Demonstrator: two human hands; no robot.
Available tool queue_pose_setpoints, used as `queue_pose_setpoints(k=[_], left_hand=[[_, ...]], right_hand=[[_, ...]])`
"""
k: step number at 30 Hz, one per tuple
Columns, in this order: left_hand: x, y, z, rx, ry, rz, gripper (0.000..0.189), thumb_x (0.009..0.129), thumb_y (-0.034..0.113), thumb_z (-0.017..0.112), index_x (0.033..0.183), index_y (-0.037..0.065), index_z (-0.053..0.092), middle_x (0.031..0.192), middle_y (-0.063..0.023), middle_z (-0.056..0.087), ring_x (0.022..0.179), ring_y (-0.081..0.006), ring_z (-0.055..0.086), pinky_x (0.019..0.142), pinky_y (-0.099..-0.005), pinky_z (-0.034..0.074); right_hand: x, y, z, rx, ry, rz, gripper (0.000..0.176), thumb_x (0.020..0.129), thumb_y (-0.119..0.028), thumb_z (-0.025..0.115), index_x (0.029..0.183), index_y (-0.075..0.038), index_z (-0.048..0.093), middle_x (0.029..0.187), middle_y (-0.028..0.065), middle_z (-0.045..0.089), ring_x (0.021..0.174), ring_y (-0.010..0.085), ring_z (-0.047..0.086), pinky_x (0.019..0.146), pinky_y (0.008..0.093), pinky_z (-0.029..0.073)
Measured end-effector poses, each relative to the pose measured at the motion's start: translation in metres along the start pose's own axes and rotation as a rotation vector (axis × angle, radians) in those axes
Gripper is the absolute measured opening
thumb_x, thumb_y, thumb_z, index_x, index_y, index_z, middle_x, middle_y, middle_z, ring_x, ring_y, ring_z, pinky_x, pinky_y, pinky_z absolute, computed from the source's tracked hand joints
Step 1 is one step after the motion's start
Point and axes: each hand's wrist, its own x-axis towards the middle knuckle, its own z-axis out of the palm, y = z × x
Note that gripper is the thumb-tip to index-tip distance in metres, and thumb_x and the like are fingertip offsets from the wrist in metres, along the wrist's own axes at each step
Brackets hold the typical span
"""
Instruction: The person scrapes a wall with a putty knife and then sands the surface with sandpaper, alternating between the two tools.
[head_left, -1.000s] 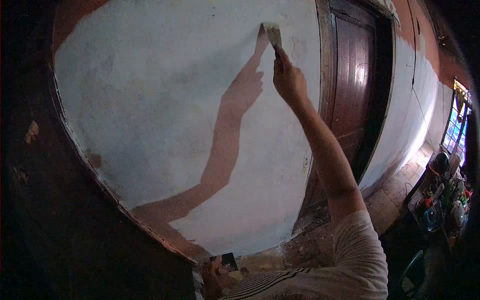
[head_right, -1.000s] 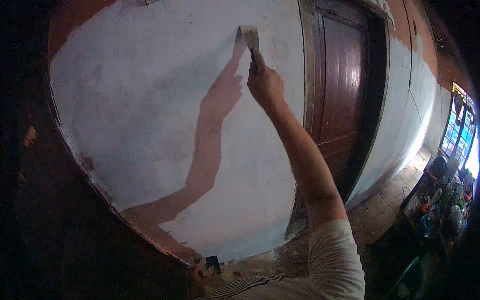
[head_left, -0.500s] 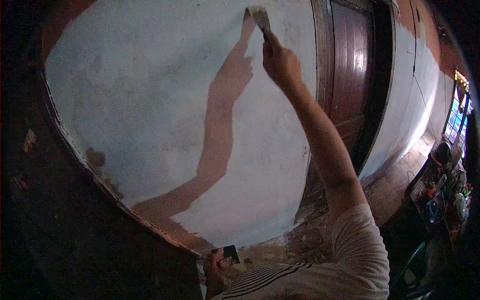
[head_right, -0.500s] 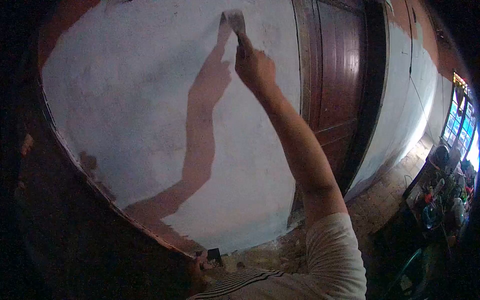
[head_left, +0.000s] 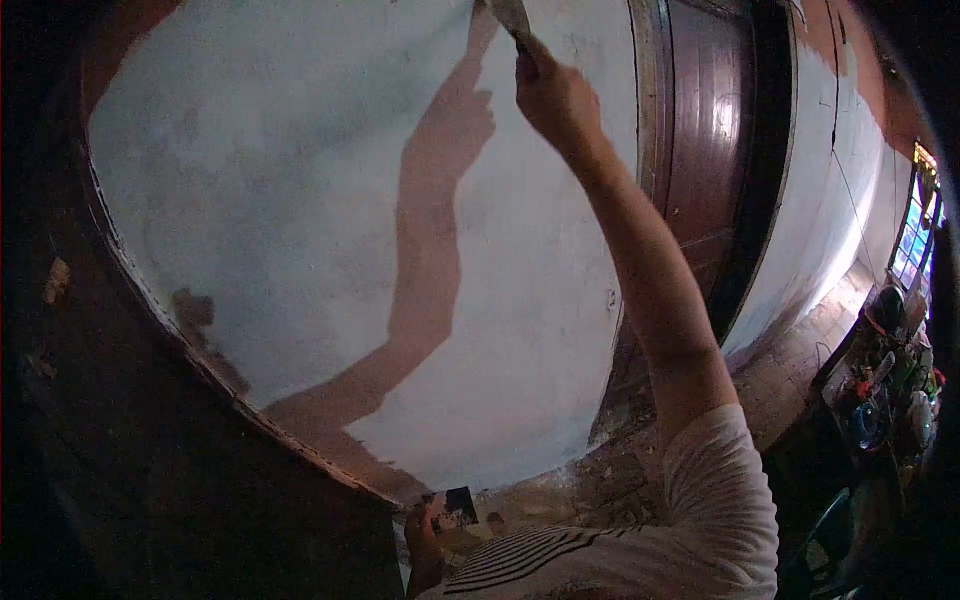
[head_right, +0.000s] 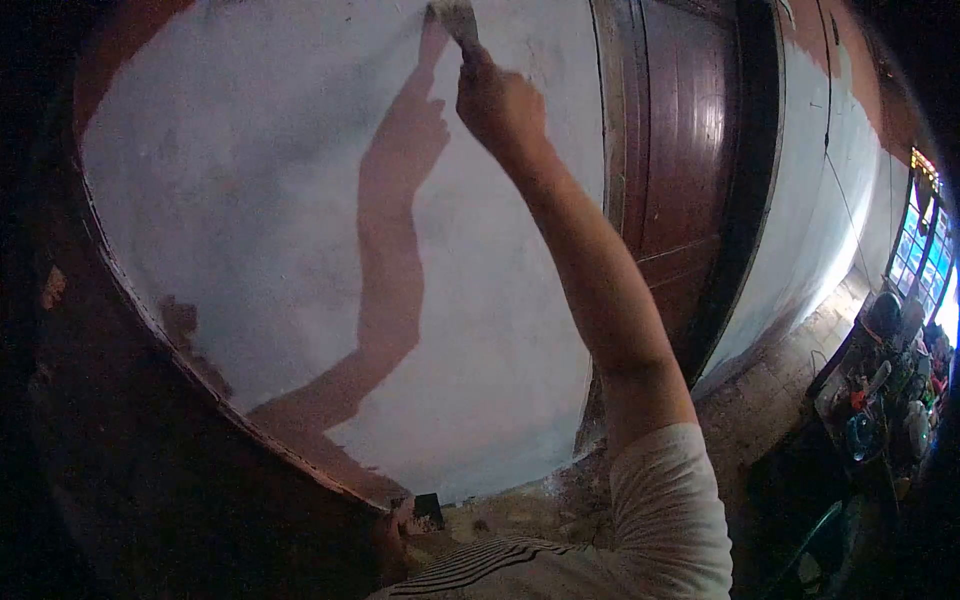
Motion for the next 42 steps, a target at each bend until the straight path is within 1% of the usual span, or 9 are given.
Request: queue_pose_setpoints(k=[6, 8, 14, 22, 24, 25, 26, 29, 42], left_hand=[[0.000, -0.006, 0.007, 0.085, -0.015, 0.077, 0.070, 0.090, 0.060, 0.061, 0.131, 0.003, 0.055, 0.103, -0.0130, 0.065, 0.094, -0.0278, 0.064, 0.091, -0.0480, 0.051], [0.001, -0.012, 0.007, 0.113, -0.018, 0.105, 0.071, 0.090, 0.060, 0.061, 0.132, 0.003, 0.055, 0.103, -0.0130, 0.065, 0.094, -0.0279, 0.064, 0.091, -0.0482, 0.051], [0.003, -0.024, 0.009, 0.182, -0.015, 0.184, 0.073, 0.090, 0.061, 0.061, 0.133, 0.003, 0.055, 0.104, -0.0131, 0.065, 0.095, -0.0281, 0.064, 0.092, -0.0487, 0.051], [0.005, -0.034, 0.010, 0.284, -0.016, 0.274, 0.075, 0.089, 0.062, 0.062, 0.135, 0.003, 0.054, 0.105, -0.0133, 0.065, 0.095, -0.0284, 0.064, 0.093, -0.0494, 0.051], [0.004, -0.038, 0.011, 0.311, -0.021, 0.301, 0.076, 0.089, 0.062, 0.062, 0.136, 0.003, 0.054, 0.105, -0.0133, 0.065, 0.095, -0.0285, 0.064, 0.093, -0.0496, 0.051], [0.002, -0.041, 0.012, 0.324, -0.022, 0.322, 0.076, 0.089, 0.062, 0.062, 0.136, 0.003, 0.054, 0.105, -0.0133, 0.065, 0.095, -0.0286, 0.064, 0.093, -0.0497, 0.051], [0.003, -0.045, 0.011, 0.348, -0.020, 0.345, 0.077, 0.089, 0.062, 0.062, 0.136, 0.003, 0.053, 0.105, -0.0133, 0.065, 0.095, -0.0286, 0.064, 0.093, -0.0498, 0.051], [0.002, -0.063, 0.012, 0.434, -0.010, 0.439, 0.077, 0.088, 0.062, 0.062, 0.137, 0.003, 0.053, 0.106, -0.0134, 0.065, 0.096, -0.0287, 0.063, 0.093, -0.0500, 0.051], [0.001, -0.010, 0.009, -0.022, -0.049, 0.028, 0.069, 0.092, 0.053, 0.062, 0.138, 0.003, 0.052, 0.114, -0.0136, 0.061, 0.102, -0.0275, 0.061, 0.094, -0.0472, 0.050]], right_hand=[[0.047, -0.017, -0.019, -0.100, -0.074, 0.013, 0.038, 0.101, -0.028, 0.043, 0.133, -0.010, 0.054, 0.085, 0.0246, 0.070, 0.075, 0.0394, 0.070, 0.064, 0.0530, 0.055], [0.018, -0.015, -0.010, -0.086, -0.014, -0.007, 0.038, 0.102, -0.034, 0.046, 0.138, -0.024, 0.050, 0.084, 0.0246, 0.070, 0.078, 0.0462, 0.068, 0.068, 0.0556, 0.055], [-0.057, -0.002, 0.007, -0.041, -0.103, 0.033, 0.045, 0.102, -0.033, 0.047, 0.146, -0.024, 0.041, 0.081, 0.0222, 0.070, 0.070, 0.0435, 0.069, 0.062, 0.0558, 0.054], [0.040, -0.012, -0.003, -0.066, 0.054, -0.114, 0.042, 0.102, -0.038, 0.043, 0.139, -0.020, 0.048, 0.078, 0.0240, 0.069, 0.072, 0.0465, 0.068, 0.064, 0.0566, 0.054], [0.051, -0.016, -0.006, -0.055, 0.035, -0.114, 0.036, 0.101, -0.025, 0.040, 0.129, -0.007, 0.056, 0.078, 0.0232, 0.069, 0.069, 0.0439, 0.067, 0.060, 0.0553, 0.052], [0.042, -0.042, -0.035, -0.067, -0.164, 0.056, 0.038, 0.101, -0.026, 0.045, 0.133, -0.007, 0.055, 0.099, 0.0262, 0.070, 0.091, 0.0395, 0.070, 0.076, 0.0511, 0.056], [0.027, -0.039, -0.030, -0.070, -0.166, 0.054, 0.038, 0.101, -0.026, 0.045, 0.133, -0.007, 0.055, 0.099, 0.0262, 0.070, 0.091, 0.0395, 0.070, 0.076, 0.0511, 0.056], [-0.022, -0.027, -0.006, -0.095, -0.111, -0.013, 0.040, 0.102, -0.036, 0.045, 0.138, -0.020, 0.049, 0.078, 0.0237, 0.069, 0.073, 0.0447, 0.069, 0.066, 0.0563, 0.054], [0.020, -0.047, 0.004, -0.101, -0.018, -0.088, 0.038, 0.100, -0.030, 0.049, 0.137, -0.021, 0.051, 0.081, 0.0216, 0.070, 0.075, 0.0416, 0.070, 0.066, 0.0543, 0.056]])
